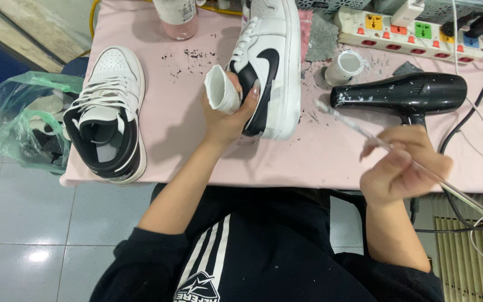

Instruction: The person applies white paint to the midsole of a black and white sneaker using a small brush, dries the paint with a handheld hair dryer, and continues painting the midsole.

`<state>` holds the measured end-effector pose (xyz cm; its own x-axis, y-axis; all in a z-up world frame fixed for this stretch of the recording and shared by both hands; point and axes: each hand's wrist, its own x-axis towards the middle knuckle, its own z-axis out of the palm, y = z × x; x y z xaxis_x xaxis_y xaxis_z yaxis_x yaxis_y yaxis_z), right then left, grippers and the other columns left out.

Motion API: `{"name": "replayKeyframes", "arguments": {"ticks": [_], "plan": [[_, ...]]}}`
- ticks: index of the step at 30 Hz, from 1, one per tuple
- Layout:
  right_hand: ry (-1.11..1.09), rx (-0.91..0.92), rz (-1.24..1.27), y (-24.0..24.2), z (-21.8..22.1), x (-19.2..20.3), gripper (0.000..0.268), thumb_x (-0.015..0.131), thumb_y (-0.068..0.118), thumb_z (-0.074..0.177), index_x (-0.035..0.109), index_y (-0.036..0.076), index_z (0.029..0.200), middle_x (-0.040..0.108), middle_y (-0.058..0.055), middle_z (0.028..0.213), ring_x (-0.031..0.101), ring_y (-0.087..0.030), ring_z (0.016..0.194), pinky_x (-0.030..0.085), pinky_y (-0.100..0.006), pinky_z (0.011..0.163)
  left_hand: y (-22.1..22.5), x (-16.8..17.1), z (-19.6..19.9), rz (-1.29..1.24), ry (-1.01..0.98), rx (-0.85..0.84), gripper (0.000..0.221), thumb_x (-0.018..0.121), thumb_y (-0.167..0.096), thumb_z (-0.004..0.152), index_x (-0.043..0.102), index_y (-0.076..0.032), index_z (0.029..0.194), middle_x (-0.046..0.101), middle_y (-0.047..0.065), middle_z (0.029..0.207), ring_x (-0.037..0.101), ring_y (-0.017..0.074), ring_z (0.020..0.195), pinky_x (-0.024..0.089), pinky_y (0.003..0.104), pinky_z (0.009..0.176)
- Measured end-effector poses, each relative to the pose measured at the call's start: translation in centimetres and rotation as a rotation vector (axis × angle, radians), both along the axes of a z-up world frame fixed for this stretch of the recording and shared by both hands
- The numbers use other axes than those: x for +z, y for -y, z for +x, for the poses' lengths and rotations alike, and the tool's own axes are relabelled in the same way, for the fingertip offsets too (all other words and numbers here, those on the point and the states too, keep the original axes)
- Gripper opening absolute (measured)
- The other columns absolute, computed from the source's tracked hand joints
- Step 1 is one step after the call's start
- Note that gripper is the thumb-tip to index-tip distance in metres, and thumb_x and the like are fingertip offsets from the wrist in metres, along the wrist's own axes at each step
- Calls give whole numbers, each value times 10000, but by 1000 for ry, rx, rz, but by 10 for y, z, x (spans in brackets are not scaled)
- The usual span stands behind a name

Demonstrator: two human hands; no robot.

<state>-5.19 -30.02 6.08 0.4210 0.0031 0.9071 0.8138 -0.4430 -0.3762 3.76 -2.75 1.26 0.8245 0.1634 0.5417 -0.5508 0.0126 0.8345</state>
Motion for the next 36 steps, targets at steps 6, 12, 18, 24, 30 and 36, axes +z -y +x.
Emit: {"name": "replayKeyframes", "arguments": {"ticks": [6,12,18,24,30,36], "plan": [[-198,17,-32,-5,17,8,143,515,66,1183,412,-31,1164,621,-211,1019,633,-182,689,548,-248,578,17,-12,20,22,-140,-28,287,820,-72,903,548,-52,992,549,-7,901,537,87,837,491,273,783],[-189,-26,-222,-18,28,2,135,599,-47,1090,467,-22,1110,663,-191,997,645,-254,782,535,-334,702,2,-21,14,128,-123,-31,276,780,-102,930,586,-28,1112,668,53,1021,616,104,942,527,289,869],[-137,-19,-352,-28,32,-5,184,639,-101,1002,484,-14,1051,679,-211,966,675,-339,869,546,-367,712,-8,-24,9,200,-174,10,278,807,-132,940,591,-41,1090,665,60,958,609,127,885,525,302,827],[-92,197,-443,-26,7,-5,195,633,-104,868,501,4,963,662,-209,792,669,-343,703,545,-376,597,-9,-23,10,197,-117,1,293,795,-144,937,603,-45,1135,701,68,998,657,150,923,542,322,853],[-128,-44,-387,-19,15,-6,163,611,-97,953,532,6,1051,676,-250,923,664,-378,815,552,-412,664,-10,-23,11,214,-154,-4,315,802,-170,932,601,-46,1140,719,72,991,676,155,910,548,327,848],[54,156,-462,-21,20,-32,179,605,-108,930,509,-6,1041,678,-181,841,687,-304,739,553,-327,604,-11,-19,10,245,-141,4,325,791,-173,926,596,-43,1151,728,90,1018,694,173,945,547,337,860]]}}
